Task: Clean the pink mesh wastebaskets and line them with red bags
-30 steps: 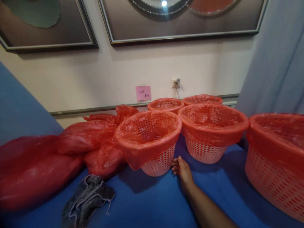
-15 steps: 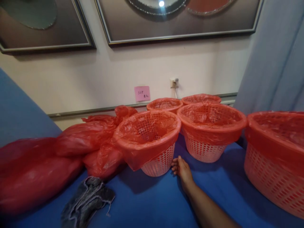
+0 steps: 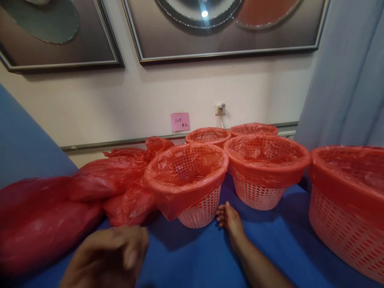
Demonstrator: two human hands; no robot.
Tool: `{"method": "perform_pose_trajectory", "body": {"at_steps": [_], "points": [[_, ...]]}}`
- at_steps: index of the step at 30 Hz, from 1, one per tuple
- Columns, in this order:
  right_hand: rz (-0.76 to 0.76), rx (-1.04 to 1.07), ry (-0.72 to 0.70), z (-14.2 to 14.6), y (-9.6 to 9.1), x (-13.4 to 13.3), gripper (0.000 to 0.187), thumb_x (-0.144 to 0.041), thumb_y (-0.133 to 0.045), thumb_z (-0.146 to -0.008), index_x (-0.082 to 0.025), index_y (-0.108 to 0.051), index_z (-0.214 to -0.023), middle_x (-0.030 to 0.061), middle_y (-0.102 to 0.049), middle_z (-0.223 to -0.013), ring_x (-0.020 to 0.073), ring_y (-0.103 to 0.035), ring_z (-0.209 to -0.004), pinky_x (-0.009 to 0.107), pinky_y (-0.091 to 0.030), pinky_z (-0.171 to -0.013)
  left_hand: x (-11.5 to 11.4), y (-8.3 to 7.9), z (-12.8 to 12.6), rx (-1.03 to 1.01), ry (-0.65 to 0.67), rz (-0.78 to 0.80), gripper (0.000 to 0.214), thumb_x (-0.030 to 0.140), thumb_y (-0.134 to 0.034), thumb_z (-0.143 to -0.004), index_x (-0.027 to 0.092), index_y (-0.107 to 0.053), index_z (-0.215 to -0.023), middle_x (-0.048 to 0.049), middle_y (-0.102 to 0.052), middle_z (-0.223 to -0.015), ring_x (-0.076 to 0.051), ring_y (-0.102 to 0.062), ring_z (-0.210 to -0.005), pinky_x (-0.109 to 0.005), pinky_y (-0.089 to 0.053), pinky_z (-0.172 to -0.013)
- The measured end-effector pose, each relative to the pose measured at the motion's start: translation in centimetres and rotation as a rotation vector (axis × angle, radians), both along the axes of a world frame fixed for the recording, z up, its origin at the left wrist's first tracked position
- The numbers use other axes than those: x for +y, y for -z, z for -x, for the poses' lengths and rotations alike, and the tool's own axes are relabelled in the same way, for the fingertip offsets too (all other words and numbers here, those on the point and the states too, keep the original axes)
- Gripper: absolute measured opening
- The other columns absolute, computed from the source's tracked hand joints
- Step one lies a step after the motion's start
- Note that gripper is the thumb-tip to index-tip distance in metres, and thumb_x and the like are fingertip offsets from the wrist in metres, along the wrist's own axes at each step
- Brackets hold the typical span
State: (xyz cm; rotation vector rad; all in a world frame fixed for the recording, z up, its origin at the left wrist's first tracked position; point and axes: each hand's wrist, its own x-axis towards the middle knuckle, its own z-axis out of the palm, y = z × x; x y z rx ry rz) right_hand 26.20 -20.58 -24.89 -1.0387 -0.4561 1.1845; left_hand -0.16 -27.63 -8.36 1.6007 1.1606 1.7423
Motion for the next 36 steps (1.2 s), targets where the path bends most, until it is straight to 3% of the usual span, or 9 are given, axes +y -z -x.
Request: {"method": "perform_pose_trajectory", "body": {"at_steps": [4, 9, 11, 14, 18, 21, 26, 33, 36], "points": [[-0.03, -0.04, 0.045, -0.2, -0.5, -0.3, 0.071, -0.087, -0.074, -0.061, -0.019, -0.071, -0.082, 0.0076, -0.072, -0.075, 0.0185, -0.062, -0.06, 0.029, -0.046, -0.051, 4.0, 0.3, -1.7, -0.101, 0.038, 0.036, 0.037, 0.054, -0.078, -0.079, 0.023, -0.075, -0.098, 0.0001, -0.06, -0.061, -0.016, -0.057, -0.054, -0.028, -0.05, -0.048], [-0.208, -0.271, 0.324, -1.2, -2.7, -1.5, 0.053, -0.071, -0.071, -0.079, -0.021, -0.071, -0.097, 0.0051, -0.07, -0.081, 0.0187, -0.061, -0.066, 0.032, -0.05, -0.059, 5.7, 2.2, -0.9, -0.124, -0.127, 0.023, 0.064, 0.042, -0.076, -0.083, 0.02, -0.063, -0.142, 0.005, -0.059, -0.07, -0.01, -0.056, -0.06, -0.021, -0.052, -0.061], [-0.331, -0.366, 0.445, -1.3, -5.0, -2.3, 0.046, -0.056, -0.07, -0.087, -0.024, -0.068, -0.12, 0.0027, -0.069, -0.087, 0.0172, -0.061, -0.07, 0.033, -0.052, -0.067, 5.7, 1.5, -1.1, -0.096, -0.124, -0.052, 0.071, 0.035, -0.075, -0.087, 0.023, -0.052, -0.153, 0.0064, -0.06, -0.072, -0.008, -0.057, -0.062, -0.019, -0.053, -0.067], [-0.587, -0.433, 0.516, -0.9, -10.1, -3.2, 0.061, -0.034, -0.066, -0.093, -0.029, -0.048, -0.151, 0.0014, -0.071, -0.095, 0.0153, -0.062, -0.073, 0.034, -0.052, -0.074, 5.6, -1.6, -2.6, -0.034, -0.053, -0.265, 0.079, 0.021, -0.071, -0.09, 0.033, -0.038, -0.161, 0.008, -0.062, -0.073, -0.007, -0.059, -0.063, -0.017, -0.054, -0.068], [-0.861, -0.456, 0.646, -0.1, -17.4, -4.3, 0.07, -0.014, -0.063, -0.092, -0.034, -0.042, -0.156, 0.0001, -0.073, -0.096, 0.0136, -0.064, -0.074, 0.031, -0.053, -0.073, 5.1, -5.6, -4.6, -0.007, -0.003, -0.575, 0.09, 0.008, -0.07, -0.088, 0.042, -0.031, -0.162, 0.0079, -0.066, -0.078, -0.008, -0.062, -0.068, -0.019, -0.057, -0.071], [-0.951, -0.468, 0.759, 0.4, -20.3, -5.5, 0.077, -0.007, -0.062, -0.089, -0.033, -0.041, -0.157, -0.001, -0.073, -0.088, 0.0147, -0.066, -0.072, 0.029, -0.054, -0.067, 4.2, -6.4, -5.2, 0.005, -0.037, -0.659, 0.096, 0.003, -0.07, -0.085, 0.044, -0.031, -0.162, 0.0073, -0.067, -0.08, -0.009, -0.063, -0.066, -0.022, -0.06, -0.071], [-0.946, -0.604, 0.691, 0.7, -20.0, -6.8, 0.087, -0.002, -0.061, -0.088, -0.04, -0.033, -0.161, -0.0015, -0.074, -0.084, 0.015, -0.066, -0.062, 0.024, -0.049, -0.051, 4.3, -6.0, -5.7, 0.027, -0.007, -0.592, 0.098, 0.002, -0.07, -0.083, 0.046, -0.03, -0.162, 0.0087, -0.062, -0.074, -0.009, -0.059, -0.06, -0.021, -0.059, -0.064], [-0.957, -0.799, 0.607, 0.2, -18.8, -4.6, 0.075, -0.004, -0.051, -0.095, -0.03, -0.032, -0.162, -0.0025, -0.072, -0.081, 0.0134, -0.068, -0.069, 0.026, -0.058, -0.064, 5.2, -5.6, -5.7, 0.022, -0.103, -0.545, 0.084, 0.007, -0.069, -0.086, 0.037, -0.04, -0.159, 0.0081, -0.061, -0.072, -0.008, -0.059, -0.061, -0.017, -0.057, -0.063], [-1.026, -0.951, 0.528, 1.0, -18.6, -4.8, 0.074, -0.001, -0.048, -0.093, -0.031, -0.037, -0.16, -0.002, -0.072, -0.083, 0.0128, -0.068, -0.07, 0.025, -0.059, -0.064, 4.0, -5.4, -5.2, 0.291, -0.062, -0.598, 0.072, 0.009, -0.065, -0.09, 0.035, -0.049, -0.155, 0.0048, -0.068, -0.078, -0.011, -0.067, -0.063, -0.022, -0.062, -0.065]]}}
